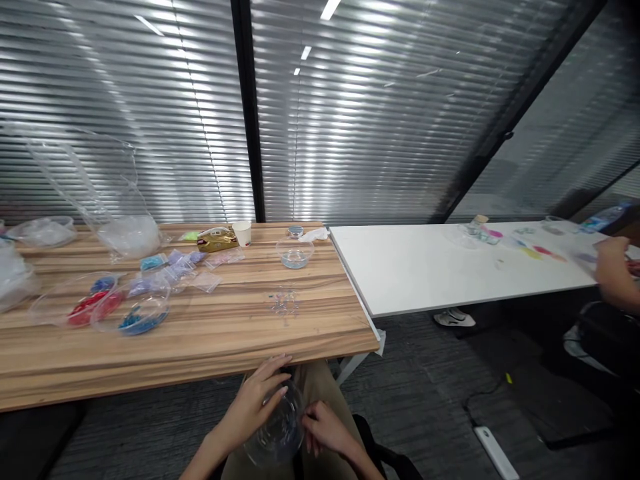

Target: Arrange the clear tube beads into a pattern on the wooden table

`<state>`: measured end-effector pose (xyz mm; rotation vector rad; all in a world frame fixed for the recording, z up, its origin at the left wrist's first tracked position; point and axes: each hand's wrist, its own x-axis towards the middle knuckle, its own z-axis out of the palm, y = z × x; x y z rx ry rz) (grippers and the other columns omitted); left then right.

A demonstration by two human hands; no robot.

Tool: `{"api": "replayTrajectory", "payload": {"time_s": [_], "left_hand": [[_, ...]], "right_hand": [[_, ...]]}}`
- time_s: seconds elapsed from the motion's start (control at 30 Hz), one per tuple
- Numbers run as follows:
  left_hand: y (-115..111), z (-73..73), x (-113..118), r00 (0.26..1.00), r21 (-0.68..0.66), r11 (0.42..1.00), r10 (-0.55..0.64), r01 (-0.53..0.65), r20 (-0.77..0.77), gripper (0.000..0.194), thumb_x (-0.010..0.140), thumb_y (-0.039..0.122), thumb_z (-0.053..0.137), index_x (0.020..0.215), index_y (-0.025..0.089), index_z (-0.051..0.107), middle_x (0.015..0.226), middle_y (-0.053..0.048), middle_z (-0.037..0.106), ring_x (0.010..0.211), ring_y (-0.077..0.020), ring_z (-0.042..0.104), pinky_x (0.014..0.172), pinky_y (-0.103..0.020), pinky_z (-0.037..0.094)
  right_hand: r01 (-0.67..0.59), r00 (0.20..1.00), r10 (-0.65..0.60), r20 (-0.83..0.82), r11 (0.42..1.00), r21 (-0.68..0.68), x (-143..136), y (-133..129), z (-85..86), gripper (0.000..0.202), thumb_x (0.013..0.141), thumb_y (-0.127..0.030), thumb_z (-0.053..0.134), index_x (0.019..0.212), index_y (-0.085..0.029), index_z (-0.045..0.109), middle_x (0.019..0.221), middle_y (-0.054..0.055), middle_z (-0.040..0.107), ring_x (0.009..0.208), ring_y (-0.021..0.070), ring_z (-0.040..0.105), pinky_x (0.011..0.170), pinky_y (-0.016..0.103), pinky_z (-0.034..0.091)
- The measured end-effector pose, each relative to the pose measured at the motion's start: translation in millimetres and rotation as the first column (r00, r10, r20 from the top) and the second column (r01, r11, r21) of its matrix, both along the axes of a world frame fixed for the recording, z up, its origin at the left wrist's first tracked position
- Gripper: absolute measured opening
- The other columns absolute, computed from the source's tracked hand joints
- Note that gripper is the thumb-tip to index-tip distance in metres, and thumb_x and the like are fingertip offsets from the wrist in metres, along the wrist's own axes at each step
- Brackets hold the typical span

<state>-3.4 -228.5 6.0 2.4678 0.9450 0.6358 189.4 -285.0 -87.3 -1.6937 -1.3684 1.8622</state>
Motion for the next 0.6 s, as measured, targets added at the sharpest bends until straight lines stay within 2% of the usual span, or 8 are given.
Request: {"api": "replayTrajectory", "payload": {"time_s": [0.43, 0.6], "left_hand": [[-1, -8.4, -1, 1.0, -0.025, 1.0, -0.003, 0.003, 0.021, 0.027, 0.096, 0.025, 0.044, 0.118, 0.025, 0.061, 0.14, -0.005, 0.046, 0.131, -0.0239, 0.041, 0.106, -0.043, 0.041], [-1, -11.1, -2, 1.0, -0.025, 1.0, -0.005, 0.006, 0.022, 0.027, 0.096, 0.024, 0.045, 0.118, 0.024, 0.06, 0.141, -0.005, 0.045, 0.131, -0.024, 0.041, 0.107, -0.044, 0.039]], "right_hand": [[-0.027, 1.0, 0.027, 0.006, 1.0, -0.001, -6, -1, 0.1, 0.034, 0.083, -0.007, 0.037, 0.051, -0.016, 0.044, 0.042, -0.003, 0.047, 0.032, 0.0085, 0.041, 0.035, 0.018, 0.031], [-0.025, 1.0, 0.025, -0.001, 1.0, 0.013, -7, 0, -2.5, 0.034, 0.079, -0.006, 0.038, 0.047, -0.016, 0.044, 0.04, -0.003, 0.046, 0.031, 0.0101, 0.042, 0.036, 0.02, 0.032]]}}
